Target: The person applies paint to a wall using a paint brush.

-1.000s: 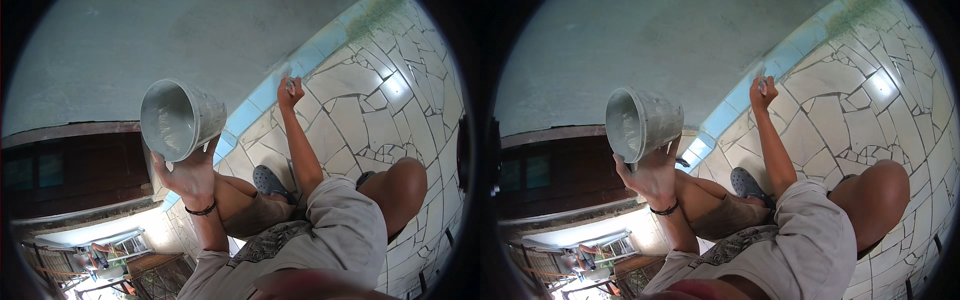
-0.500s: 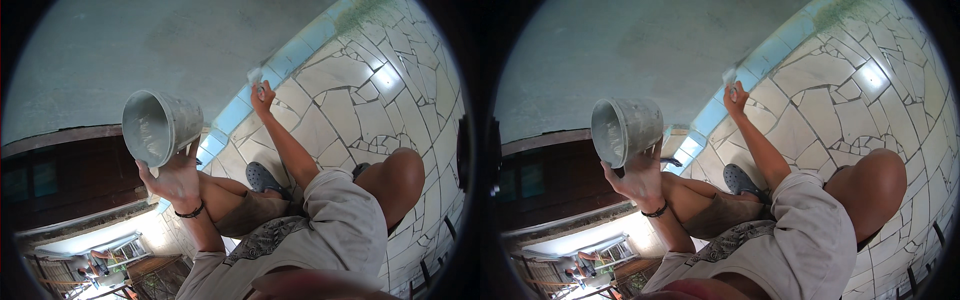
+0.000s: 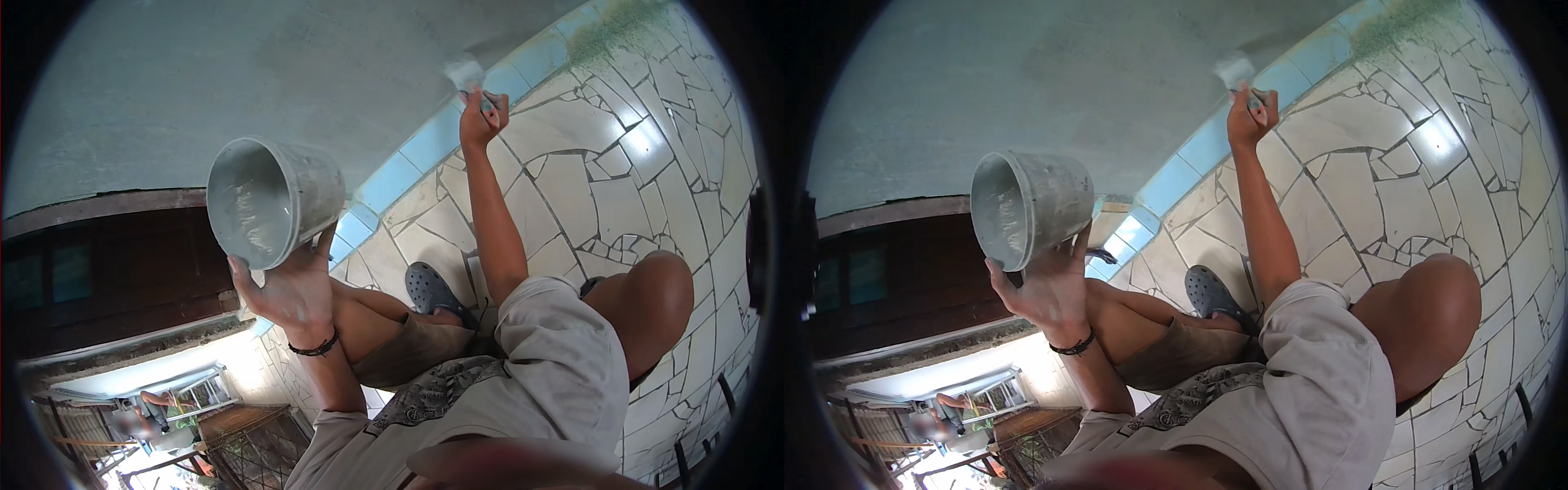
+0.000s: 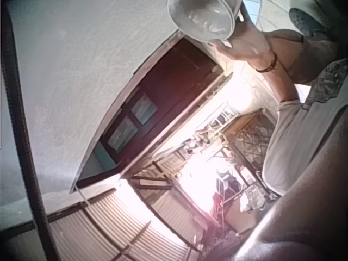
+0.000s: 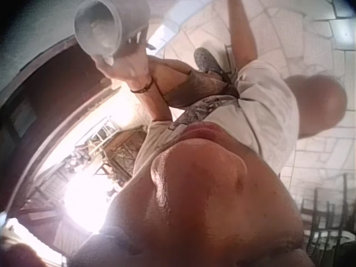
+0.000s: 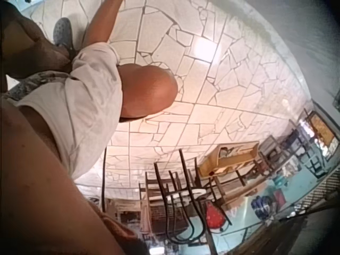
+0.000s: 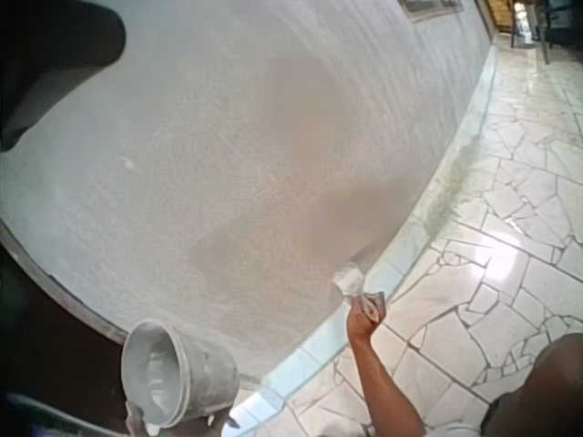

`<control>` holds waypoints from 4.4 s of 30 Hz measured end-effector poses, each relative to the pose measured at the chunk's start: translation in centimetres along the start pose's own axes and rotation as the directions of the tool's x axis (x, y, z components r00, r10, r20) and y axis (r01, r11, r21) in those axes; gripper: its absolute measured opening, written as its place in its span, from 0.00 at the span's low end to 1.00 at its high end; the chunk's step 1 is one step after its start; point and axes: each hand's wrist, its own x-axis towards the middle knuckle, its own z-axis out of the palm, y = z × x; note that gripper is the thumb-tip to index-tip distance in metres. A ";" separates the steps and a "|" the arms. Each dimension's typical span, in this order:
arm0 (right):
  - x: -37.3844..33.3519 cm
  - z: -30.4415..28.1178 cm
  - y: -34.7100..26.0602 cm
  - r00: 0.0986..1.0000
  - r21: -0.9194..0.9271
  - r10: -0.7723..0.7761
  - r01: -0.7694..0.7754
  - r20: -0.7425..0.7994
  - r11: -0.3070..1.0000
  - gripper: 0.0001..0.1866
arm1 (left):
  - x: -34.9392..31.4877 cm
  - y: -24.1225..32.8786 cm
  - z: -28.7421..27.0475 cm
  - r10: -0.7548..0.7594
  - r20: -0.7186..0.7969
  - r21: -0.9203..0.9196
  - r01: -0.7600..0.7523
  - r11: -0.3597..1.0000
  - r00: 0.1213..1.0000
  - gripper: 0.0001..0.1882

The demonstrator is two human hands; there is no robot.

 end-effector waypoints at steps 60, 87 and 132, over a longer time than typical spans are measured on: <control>-0.1 -5.5 7.5 0.997 -0.253 -0.061 0.071 0.046 0.965 0.15 | 0.9 -2.5 2.2 -0.057 0.031 0.016 0.056 0.998 0.998 0.46; -5.3 3.2 -0.6 0.931 0.098 -0.234 0.215 0.278 0.972 0.13 | 2.2 -4.2 3.3 -0.084 0.008 0.104 0.083 0.991 0.996 0.45; -2.5 -3.0 3.6 0.981 -0.264 -0.129 0.163 0.143 0.951 0.13 | -0.7 -0.7 2.3 0.030 0.010 0.158 -0.032 0.987 0.999 0.43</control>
